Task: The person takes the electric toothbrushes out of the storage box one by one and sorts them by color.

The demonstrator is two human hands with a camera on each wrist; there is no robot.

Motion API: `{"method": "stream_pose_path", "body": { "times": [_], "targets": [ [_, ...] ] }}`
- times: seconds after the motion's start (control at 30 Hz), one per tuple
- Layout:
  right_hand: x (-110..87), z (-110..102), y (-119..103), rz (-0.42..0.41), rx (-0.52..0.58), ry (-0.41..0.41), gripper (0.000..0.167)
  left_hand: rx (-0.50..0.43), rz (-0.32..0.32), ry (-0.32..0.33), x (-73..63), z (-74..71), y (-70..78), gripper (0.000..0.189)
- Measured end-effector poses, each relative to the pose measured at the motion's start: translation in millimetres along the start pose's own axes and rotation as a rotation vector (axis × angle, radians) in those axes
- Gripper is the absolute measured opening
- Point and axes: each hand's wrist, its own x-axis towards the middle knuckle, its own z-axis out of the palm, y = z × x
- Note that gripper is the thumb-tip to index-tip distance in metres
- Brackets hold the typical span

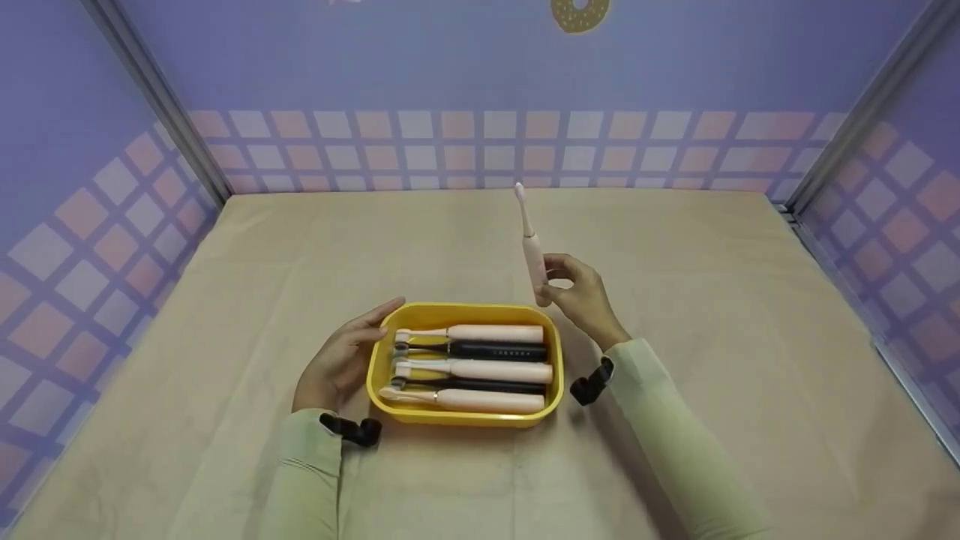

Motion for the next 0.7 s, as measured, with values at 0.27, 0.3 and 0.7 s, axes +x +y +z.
{"method": "stream_pose_path", "body": {
  "times": [0.27, 0.3, 0.7],
  "targets": [
    [1.7, 2, 9, 0.028, -0.028, 0.007, 0.039, -0.004, 0.013, -0.019, -0.3, -0.8, 0.5, 0.056],
    [2.1, 3, 10, 0.031, -0.030, 0.006, 0.039, -0.012, 0.011, -0.016, -0.2, -0.7, 0.4, 0.056],
    [8.5, 4, 20, 0.050, -0.065, -0.001, 0.037, -0.017, 0.016, -0.051, -0.1, -0.9, 0.6, 0.057]
  ]
}}
